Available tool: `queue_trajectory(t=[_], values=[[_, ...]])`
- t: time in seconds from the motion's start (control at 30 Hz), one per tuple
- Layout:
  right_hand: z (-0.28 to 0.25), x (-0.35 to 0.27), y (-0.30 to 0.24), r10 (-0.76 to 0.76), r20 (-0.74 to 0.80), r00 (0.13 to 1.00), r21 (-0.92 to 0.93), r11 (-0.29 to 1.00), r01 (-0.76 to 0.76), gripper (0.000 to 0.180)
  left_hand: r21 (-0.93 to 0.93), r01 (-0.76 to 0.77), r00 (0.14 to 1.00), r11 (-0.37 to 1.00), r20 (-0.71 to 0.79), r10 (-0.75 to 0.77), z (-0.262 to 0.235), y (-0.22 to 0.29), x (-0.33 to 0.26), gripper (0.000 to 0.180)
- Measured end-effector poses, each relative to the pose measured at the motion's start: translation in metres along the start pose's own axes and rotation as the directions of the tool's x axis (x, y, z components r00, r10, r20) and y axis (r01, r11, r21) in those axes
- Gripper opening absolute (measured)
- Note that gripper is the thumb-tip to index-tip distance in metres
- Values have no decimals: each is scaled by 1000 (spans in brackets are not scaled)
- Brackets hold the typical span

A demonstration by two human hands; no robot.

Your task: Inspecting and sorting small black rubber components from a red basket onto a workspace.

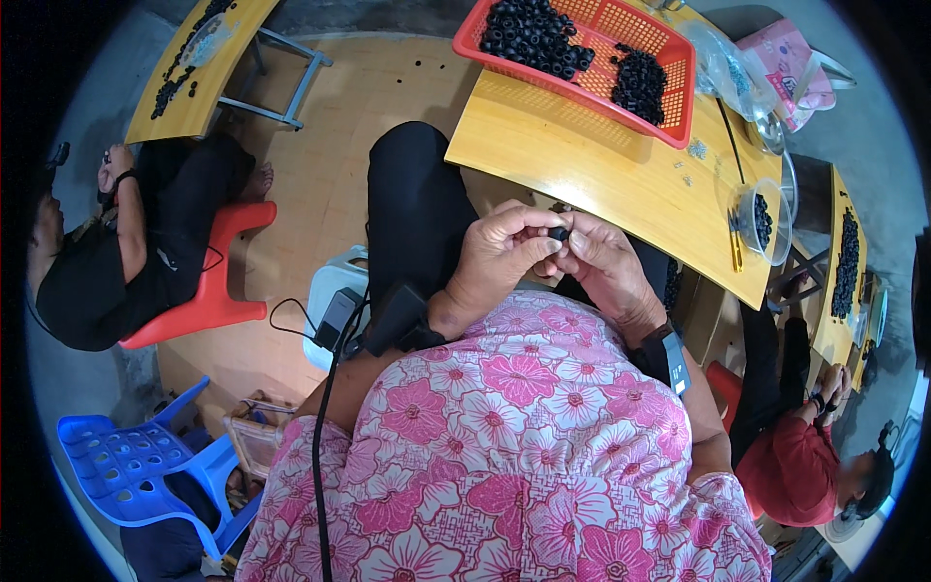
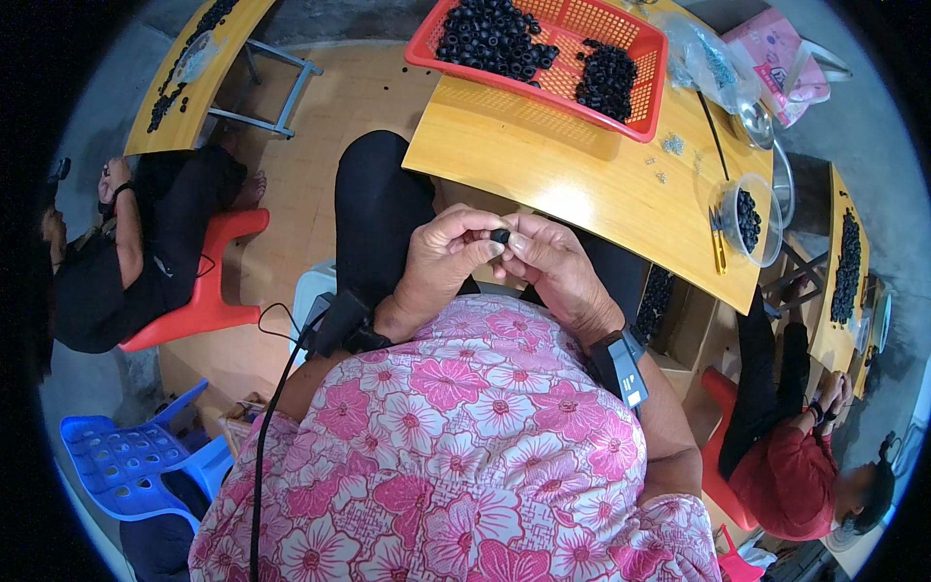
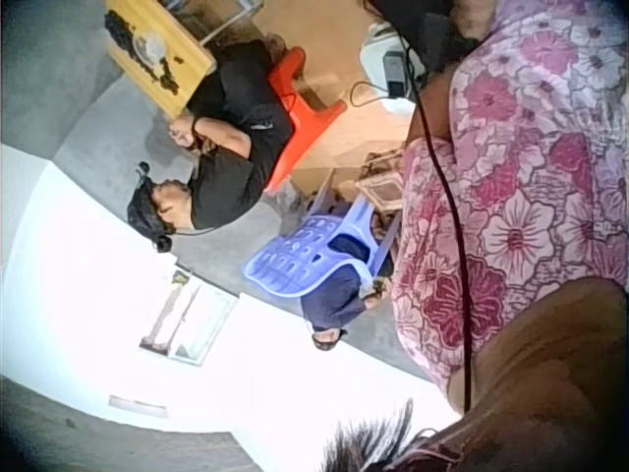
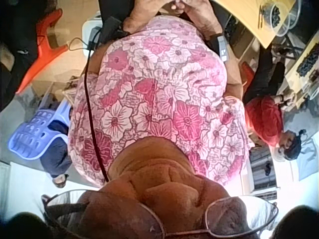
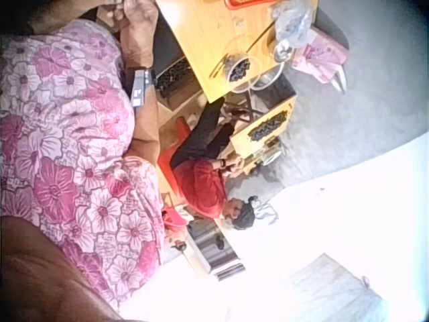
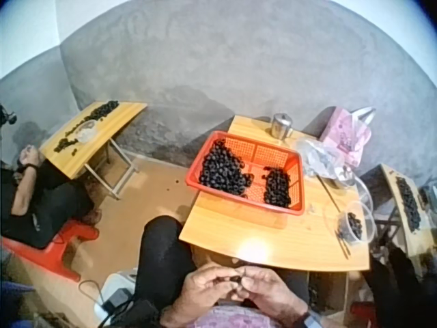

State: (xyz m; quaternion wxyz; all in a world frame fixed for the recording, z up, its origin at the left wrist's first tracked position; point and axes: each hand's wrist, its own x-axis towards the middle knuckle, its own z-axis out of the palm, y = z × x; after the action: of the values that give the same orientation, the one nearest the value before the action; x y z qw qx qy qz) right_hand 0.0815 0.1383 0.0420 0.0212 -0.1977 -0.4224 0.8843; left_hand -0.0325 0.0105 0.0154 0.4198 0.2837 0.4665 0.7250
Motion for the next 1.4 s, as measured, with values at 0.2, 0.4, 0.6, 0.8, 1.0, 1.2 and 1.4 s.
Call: queue_trajectory(t=[0.2,0.4,0.6,0.8,1.0,1.2,1.4], values=[[-1,-1,0,-55,53,997,-130,990,61,32,48,34,998,998,60,-37,0,4,-1,34],[2,-4,-6,-156,72,985,-496,851,171,26,171,70,990,983,109,-89,-2,-5,-1,51],[2,-2,-5,-316,159,936,-691,641,334,26,126,107,984,986,127,-123,4,0,0,50],[2,-1,-4,-314,167,935,-703,627,336,25,153,97,985,983,124,-117,3,4,-1,47],[2,0,-1,-322,179,930,-678,644,354,26,330,-29,995,944,103,-6,2,2,-2,45],[1,-2,-8,-303,141,942,-748,591,302,28,215,16,997,976,72,-33,12,9,0,47],[1,-2,-4,-331,135,934,-749,583,315,31,374,-45,993,926,117,2,6,6,1,47]])
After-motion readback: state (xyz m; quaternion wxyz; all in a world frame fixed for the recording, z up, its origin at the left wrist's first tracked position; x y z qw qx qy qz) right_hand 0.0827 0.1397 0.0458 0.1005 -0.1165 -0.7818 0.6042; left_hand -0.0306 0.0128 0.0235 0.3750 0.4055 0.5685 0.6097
